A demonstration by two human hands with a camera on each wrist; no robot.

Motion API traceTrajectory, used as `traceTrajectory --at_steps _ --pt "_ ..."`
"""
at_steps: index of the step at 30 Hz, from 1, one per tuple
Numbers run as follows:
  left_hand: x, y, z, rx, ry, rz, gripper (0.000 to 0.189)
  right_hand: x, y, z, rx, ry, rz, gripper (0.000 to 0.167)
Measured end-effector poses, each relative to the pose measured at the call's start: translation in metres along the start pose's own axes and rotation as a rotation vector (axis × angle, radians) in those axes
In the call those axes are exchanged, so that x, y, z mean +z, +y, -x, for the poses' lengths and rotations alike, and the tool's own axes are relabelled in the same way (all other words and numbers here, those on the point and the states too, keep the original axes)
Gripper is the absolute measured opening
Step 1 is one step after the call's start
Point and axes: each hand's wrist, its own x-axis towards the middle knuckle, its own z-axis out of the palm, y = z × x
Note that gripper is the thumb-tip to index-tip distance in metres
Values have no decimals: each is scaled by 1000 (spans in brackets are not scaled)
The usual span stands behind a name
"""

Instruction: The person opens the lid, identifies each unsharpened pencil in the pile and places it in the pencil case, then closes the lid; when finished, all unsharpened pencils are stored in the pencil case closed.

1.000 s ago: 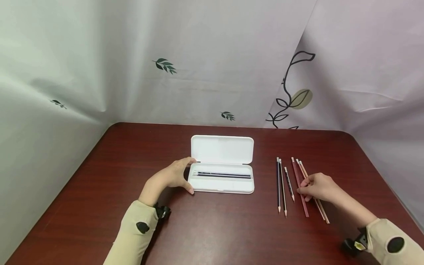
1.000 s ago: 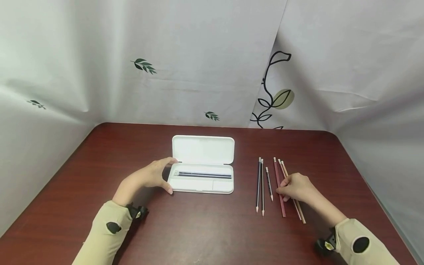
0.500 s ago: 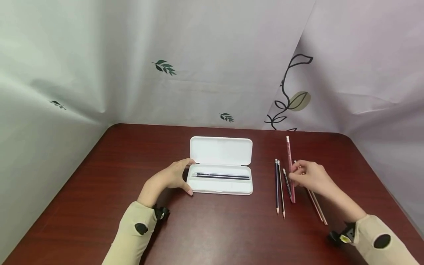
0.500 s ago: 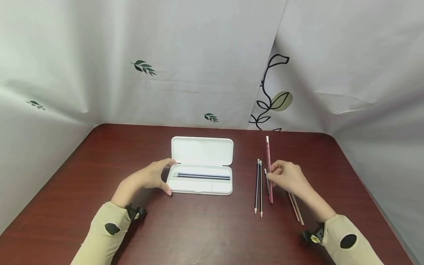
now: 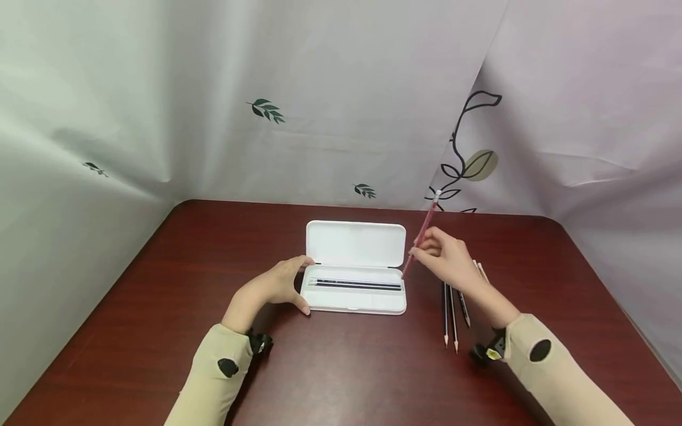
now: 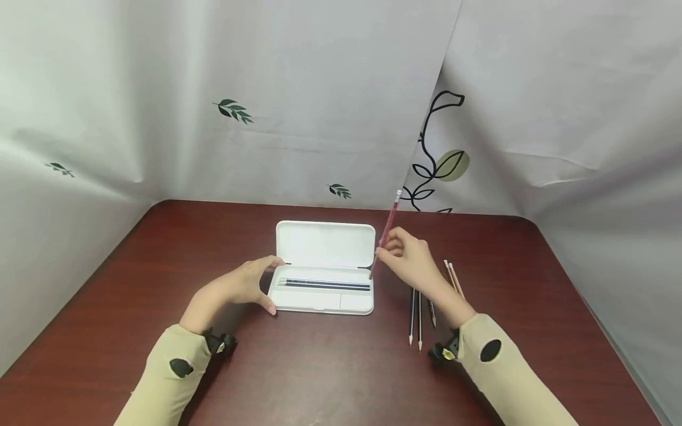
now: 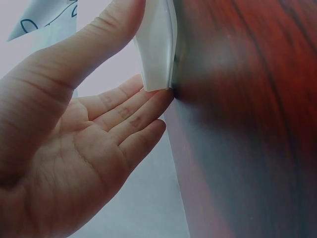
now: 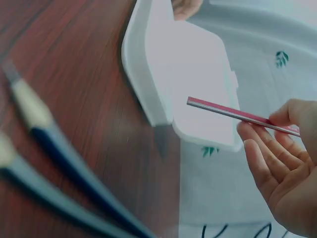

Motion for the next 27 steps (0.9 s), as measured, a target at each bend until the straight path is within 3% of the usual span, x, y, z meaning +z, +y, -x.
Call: traceTrajectory --at_steps 4,9,21,27 --pt "1 1 0 -5 0 -6 92 15 -6 -7 -76 -47 19 15" --pt "1 1 -2 0 4 -6 92 24 -5 -14 -177 -114 144 14" --pt "-1 0 -2 -8 4 -13 93 43 -13 -22 -272 -216 407 12" --pt "-1 1 -2 -8 4 -18 93 56 -15 -23 -331 -312 501 10"
